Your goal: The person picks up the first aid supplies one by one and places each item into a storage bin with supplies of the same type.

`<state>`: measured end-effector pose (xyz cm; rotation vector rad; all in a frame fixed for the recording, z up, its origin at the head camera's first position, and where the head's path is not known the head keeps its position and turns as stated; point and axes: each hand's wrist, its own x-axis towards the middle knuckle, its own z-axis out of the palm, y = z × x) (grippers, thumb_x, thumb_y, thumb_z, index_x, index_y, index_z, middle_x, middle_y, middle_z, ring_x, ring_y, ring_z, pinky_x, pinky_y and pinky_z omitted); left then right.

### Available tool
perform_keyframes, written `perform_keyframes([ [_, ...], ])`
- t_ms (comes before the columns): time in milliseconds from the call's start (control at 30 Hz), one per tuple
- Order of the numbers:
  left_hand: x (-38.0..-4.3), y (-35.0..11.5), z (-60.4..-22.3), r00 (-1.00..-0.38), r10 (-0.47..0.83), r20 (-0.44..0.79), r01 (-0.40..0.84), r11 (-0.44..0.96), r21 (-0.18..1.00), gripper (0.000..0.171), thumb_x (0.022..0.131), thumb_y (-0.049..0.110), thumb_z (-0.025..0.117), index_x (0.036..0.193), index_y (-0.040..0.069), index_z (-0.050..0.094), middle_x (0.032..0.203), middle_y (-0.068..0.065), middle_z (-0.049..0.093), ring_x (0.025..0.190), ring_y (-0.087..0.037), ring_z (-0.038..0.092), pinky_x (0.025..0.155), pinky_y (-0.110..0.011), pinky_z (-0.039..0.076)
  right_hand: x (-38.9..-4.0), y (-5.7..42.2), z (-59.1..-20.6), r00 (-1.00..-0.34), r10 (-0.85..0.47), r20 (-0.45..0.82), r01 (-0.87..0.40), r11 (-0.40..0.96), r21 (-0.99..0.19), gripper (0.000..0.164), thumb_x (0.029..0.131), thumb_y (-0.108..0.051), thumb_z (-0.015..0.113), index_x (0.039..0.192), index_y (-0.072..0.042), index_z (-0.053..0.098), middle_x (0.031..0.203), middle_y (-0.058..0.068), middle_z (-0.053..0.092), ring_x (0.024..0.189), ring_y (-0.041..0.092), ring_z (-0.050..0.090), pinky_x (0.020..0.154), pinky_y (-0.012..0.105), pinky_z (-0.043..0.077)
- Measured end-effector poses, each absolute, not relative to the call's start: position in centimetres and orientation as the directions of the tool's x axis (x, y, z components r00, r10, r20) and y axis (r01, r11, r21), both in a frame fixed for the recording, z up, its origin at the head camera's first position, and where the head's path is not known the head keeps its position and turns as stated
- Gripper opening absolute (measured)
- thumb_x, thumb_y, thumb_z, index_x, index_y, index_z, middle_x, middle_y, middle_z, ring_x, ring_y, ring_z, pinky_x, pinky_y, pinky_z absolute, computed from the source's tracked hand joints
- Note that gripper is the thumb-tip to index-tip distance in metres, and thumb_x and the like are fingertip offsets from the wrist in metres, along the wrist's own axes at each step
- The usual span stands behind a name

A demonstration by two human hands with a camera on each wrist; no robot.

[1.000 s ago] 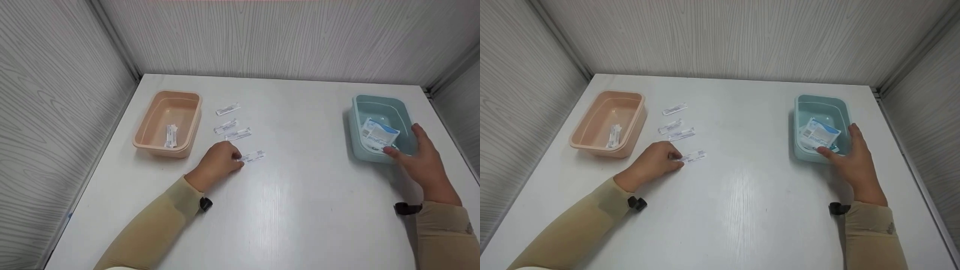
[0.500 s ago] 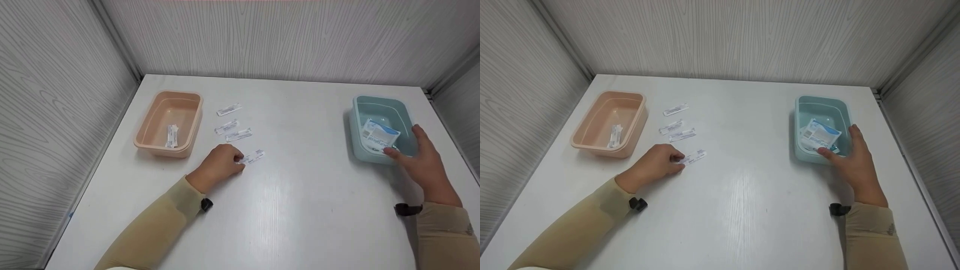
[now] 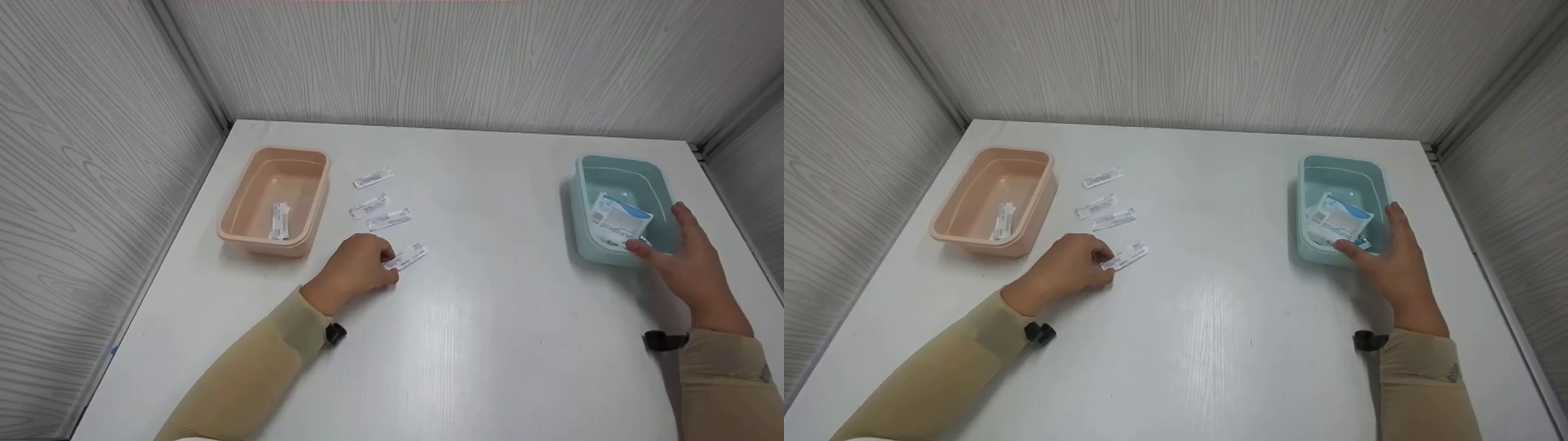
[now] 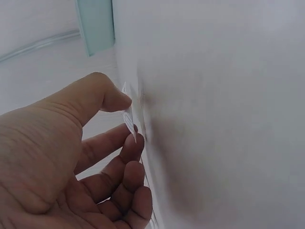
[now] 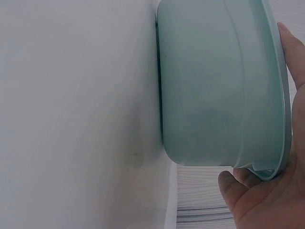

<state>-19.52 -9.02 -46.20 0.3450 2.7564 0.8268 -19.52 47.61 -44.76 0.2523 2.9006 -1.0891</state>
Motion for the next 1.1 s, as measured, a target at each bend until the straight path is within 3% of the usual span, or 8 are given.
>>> perform_keyframes([
  [433, -19.5, -10.7, -43.6, -0.973, 0.210, -0.101, 0.115, 0.809, 0.577, 0.038, 0.095, 0.028, 0.086, 0.126, 0.005, 0.083, 0.120, -0.007, 0.077, 0.114, -0.029, 0.066, 0.108, -0.046, 0.056, -19.3, 47.6, -44.8, -0.987, 0.137, -0.081, 0.156, 0.743, -0.651, 0.123, 0.105, -0.062, 0.075, 0.182, -0.017, -0.009, 0.190, 0.019, -0.012, 0.174, 0.057, -0.010, 0.133, 0.084, 0.004],
  [867, -19.0, -14.3, -39.9, -0.997, 0.075, 0.024, 0.074, 0.785, 0.615, 0.035, 0.097, 0.026, 0.084, 0.125, 0.006, 0.082, 0.122, -0.009, 0.078, 0.108, -0.029, 0.066, 0.094, -0.043, 0.058, -19.2, 47.7, -44.9, -0.985, 0.153, -0.078, 0.167, 0.750, -0.640, 0.122, 0.105, -0.061, 0.074, 0.182, -0.016, -0.009, 0.190, 0.020, -0.012, 0.173, 0.059, -0.009, 0.132, 0.086, 0.005],
  [1100, -19.4, -17.7, -39.3, -0.997, -0.010, 0.077, 0.042, 0.769, 0.638, 0.034, 0.096, 0.021, 0.081, 0.124, 0.003, 0.084, 0.126, -0.012, 0.081, 0.097, -0.027, 0.068, 0.078, -0.037, 0.054, -19.3, 47.5, -44.9, -0.987, 0.140, -0.072, 0.154, 0.751, -0.642, 0.123, 0.105, -0.063, 0.074, 0.182, -0.017, -0.010, 0.190, 0.020, -0.012, 0.173, 0.059, -0.009, 0.132, 0.086, 0.005],
])
